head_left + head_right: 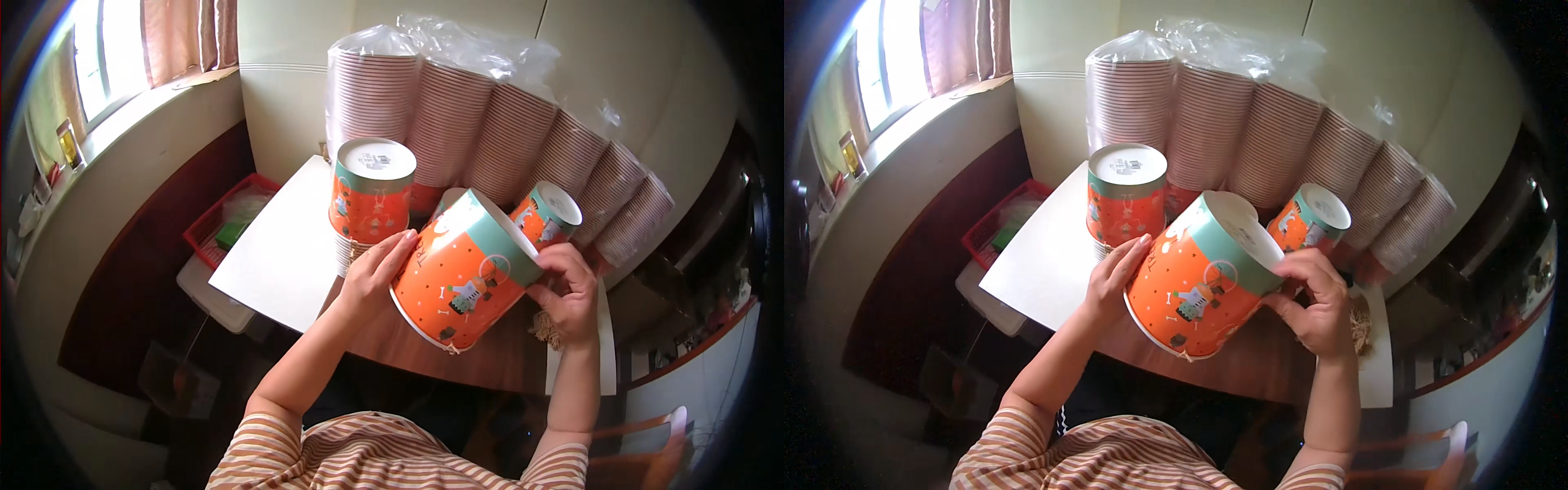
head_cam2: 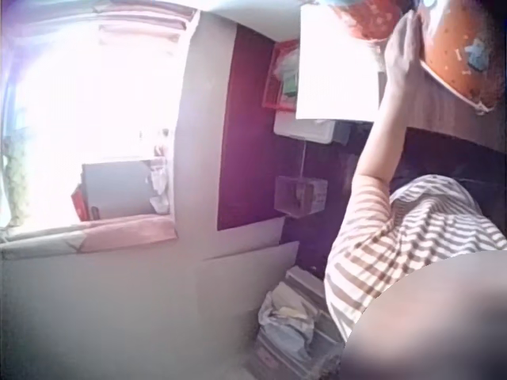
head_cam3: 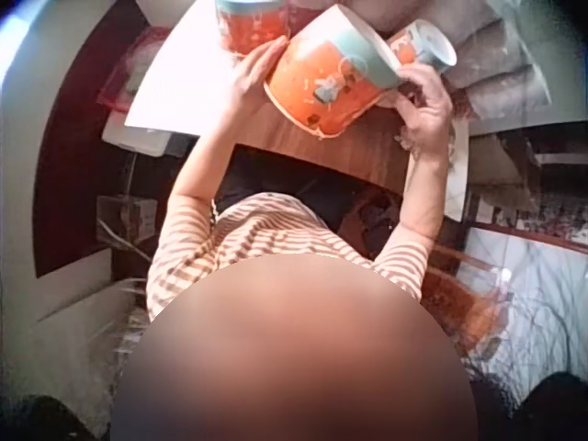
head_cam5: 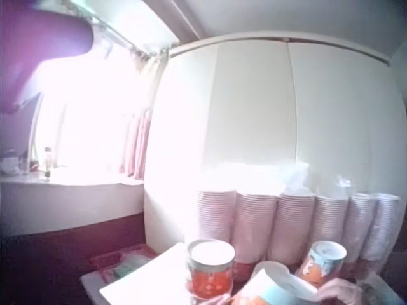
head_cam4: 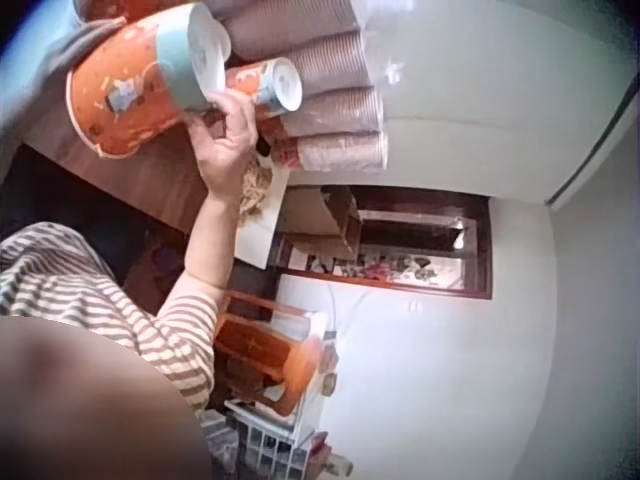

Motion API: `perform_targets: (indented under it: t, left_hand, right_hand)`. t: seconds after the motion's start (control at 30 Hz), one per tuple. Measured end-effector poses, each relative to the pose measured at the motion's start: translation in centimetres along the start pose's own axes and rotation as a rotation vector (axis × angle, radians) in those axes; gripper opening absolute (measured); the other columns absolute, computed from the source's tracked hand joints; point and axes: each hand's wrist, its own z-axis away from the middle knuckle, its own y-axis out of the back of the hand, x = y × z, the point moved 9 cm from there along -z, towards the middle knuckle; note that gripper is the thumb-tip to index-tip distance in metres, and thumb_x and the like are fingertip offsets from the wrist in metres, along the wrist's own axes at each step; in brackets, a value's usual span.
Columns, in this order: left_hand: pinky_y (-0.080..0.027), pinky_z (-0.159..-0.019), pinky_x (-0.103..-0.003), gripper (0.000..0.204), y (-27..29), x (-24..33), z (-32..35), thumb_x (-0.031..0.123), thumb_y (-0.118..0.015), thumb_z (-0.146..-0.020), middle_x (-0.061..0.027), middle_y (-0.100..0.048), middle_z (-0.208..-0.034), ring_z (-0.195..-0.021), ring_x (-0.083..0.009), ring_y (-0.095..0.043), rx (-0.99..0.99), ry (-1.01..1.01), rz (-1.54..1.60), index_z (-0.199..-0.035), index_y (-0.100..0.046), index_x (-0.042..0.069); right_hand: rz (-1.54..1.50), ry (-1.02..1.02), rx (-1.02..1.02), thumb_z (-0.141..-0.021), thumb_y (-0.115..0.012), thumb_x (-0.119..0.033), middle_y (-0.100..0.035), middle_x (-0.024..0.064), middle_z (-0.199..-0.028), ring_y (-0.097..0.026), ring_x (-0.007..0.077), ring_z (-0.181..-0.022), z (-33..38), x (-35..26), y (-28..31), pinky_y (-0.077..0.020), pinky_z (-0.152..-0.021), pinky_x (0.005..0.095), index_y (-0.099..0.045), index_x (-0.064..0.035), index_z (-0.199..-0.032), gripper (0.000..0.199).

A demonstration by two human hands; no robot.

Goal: Attaching string handles to printed paper bowls.

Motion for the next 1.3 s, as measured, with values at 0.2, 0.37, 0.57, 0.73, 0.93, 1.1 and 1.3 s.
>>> perform_targets:
  t: [0.2, 0.37, 0.57, 0.73, 0.93, 1.1, 1.3]
  left_hand:
    - [-0.034, -0.106, -0.040, 0.064, -1.9, -2.7, 3.2, -0.005, -0.058, -0.083, -0.0195, -0.042, -0.136, -0.125, -0.0308, -0.044, 0.192, 0.441, 0.565, -0.141, -0.030, -0.001]
    - [-0.018, -0.111, -0.047, 0.048, -4.9, 1.8, 4.1, 0.028, -0.056, -0.090, -0.0155, -0.045, -0.133, -0.133, -0.0332, -0.032, -0.215, 0.325, 0.707, -0.130, -0.047, 0.004]
    - [-0.024, -0.111, -0.050, 0.043, -6.9, 1.4, 7.9, 0.018, -0.063, -0.083, -0.0146, -0.054, -0.123, -0.130, -0.0307, -0.041, -0.213, 0.378, 0.574, -0.122, -0.054, 0.003]
    - [-0.028, -0.110, -0.044, 0.052, -6.6, 0.6, 8.6, 0.014, -0.063, -0.083, -0.0175, -0.046, -0.135, -0.134, -0.0316, -0.036, -0.096, 0.433, 0.664, -0.131, -0.048, 0.002]
    - [-0.032, -0.108, -0.039, 0.058, -5.5, -0.6, 7.3, 0.010, -0.064, -0.082, -0.0164, -0.036, -0.144, -0.134, -0.0304, -0.036, -0.069, 0.463, 0.583, -0.136, -0.044, 0.005]
    - [-0.044, -0.096, -0.037, 0.035, -2.1, -3.9, 8.7, 0.005, -0.066, -0.078, -0.0148, -0.052, -0.126, -0.118, -0.0293, -0.051, 0.035, 0.537, 0.378, -0.113, -0.061, 0.006]
    - [-0.044, -0.093, -0.035, 0.027, 2.1, -9.8, 10.5, 0.002, -0.061, -0.080, -0.0130, -0.054, -0.120, -0.113, -0.0248, -0.053, 0.154, 0.761, 0.200, -0.107, -0.063, 0.003]
  right_hand:
    - [0.045, 0.058, 0.142, -0.078, -0.073, -0.006, -0.055, 0.0044, -0.091, -0.054, 0.0130, -0.083, 0.4, 1.0, 1.0, -0.0441, -0.075, 0.0248, -0.060, -0.0022, -0.089, 0.018]
    - [-0.119, -0.060, 0.183, -0.082, -0.072, -0.009, -0.056, 0.0045, -0.095, -0.054, 0.0125, -0.087, -0.4, 2.6, 0.7, -0.0441, -0.080, 0.0247, -0.059, -0.0016, -0.091, 0.017]
    - [-0.267, -0.070, 0.331, -0.086, -0.068, -0.008, -0.058, 0.0036, -0.099, -0.055, 0.0124, -0.091, -1.1, 4.3, 0.3, -0.0451, -0.082, 0.0257, -0.059, -0.0005, -0.094, 0.015]
    - [-0.047, -0.042, 0.365, -0.086, -0.067, -0.005, -0.060, 0.0052, -0.102, -0.055, 0.0108, -0.094, -1.9, 5.1, -0.2, -0.0457, -0.083, 0.0245, -0.058, -0.0006, -0.098, 0.015]
    - [-0.199, 0.066, 0.294, -0.086, -0.064, 0.001, -0.061, 0.0055, -0.105, -0.056, 0.0100, -0.092, -5.3, 4.5, -2.9, -0.0463, -0.083, 0.0239, -0.057, -0.0004, -0.101, 0.016]
    - [-0.106, 0.063, 0.227, -0.086, -0.064, -0.001, -0.063, 0.0067, -0.103, -0.060, 0.0131, -0.091, -8.9, 5.3, -4.1, -0.0489, -0.083, 0.0267, -0.059, 0.0008, -0.100, 0.014]
    - [-0.060, 0.179, 0.110, -0.084, -0.062, 0.003, -0.064, 0.0098, -0.103, -0.062, 0.0156, -0.090, -12.7, 3.8, -6.8, -0.0510, -0.079, 0.0273, -0.061, 0.0015, -0.095, 0.011]
